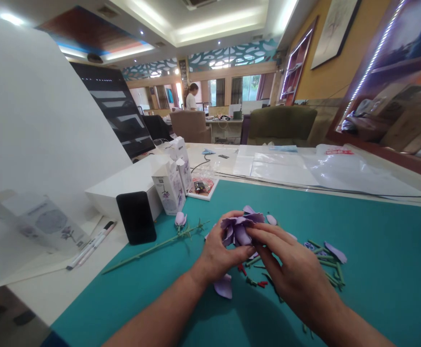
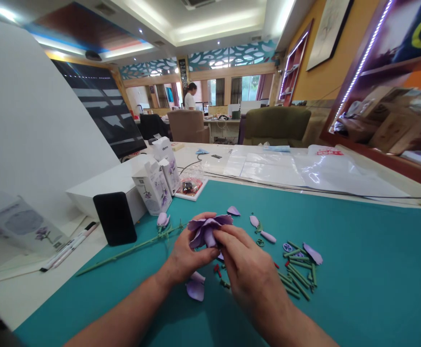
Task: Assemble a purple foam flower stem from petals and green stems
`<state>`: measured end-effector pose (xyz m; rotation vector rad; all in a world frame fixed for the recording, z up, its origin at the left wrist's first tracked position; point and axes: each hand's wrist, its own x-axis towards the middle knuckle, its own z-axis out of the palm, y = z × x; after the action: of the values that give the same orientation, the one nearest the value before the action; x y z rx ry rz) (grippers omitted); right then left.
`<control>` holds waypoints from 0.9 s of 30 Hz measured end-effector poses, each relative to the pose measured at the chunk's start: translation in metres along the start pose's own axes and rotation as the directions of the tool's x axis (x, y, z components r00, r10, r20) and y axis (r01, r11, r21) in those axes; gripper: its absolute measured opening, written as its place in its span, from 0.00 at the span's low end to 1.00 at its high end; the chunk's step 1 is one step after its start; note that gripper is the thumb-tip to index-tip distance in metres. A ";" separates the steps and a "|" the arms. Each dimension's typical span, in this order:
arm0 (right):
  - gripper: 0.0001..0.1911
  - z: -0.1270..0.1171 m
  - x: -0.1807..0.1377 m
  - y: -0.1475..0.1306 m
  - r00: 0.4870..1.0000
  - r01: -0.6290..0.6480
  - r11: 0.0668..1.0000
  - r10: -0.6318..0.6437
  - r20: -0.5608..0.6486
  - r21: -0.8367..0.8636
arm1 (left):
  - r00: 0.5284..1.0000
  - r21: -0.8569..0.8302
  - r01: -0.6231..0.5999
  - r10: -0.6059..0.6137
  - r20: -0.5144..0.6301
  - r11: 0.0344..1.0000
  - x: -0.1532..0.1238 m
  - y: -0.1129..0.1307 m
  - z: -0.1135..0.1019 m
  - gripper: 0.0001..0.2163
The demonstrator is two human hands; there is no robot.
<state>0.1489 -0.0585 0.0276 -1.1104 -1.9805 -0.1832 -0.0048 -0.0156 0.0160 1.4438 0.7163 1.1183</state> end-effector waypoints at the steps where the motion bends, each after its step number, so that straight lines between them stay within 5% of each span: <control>1: 0.15 0.000 0.000 0.000 1.000 -0.003 1.000 0.003 0.001 0.002 | 1.000 0.013 -0.001 0.001 -0.006 1.000 0.000 -0.001 0.000 0.28; 19: 0.13 -0.001 0.000 -0.002 1.000 -0.019 1.000 0.019 -0.012 0.006 | 0.992 -0.045 0.075 -0.079 -0.095 0.996 0.002 -0.006 0.000 0.27; 27: 0.10 -0.026 0.012 0.012 0.944 -0.321 0.930 0.329 -0.013 0.181 | 0.953 -0.411 0.223 -0.287 -0.101 0.884 0.009 -0.014 -0.003 0.23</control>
<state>0.1700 -0.0565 0.0497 -1.2857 -1.7076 0.1410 -0.0017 -0.0033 0.0047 0.8954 0.7191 1.1024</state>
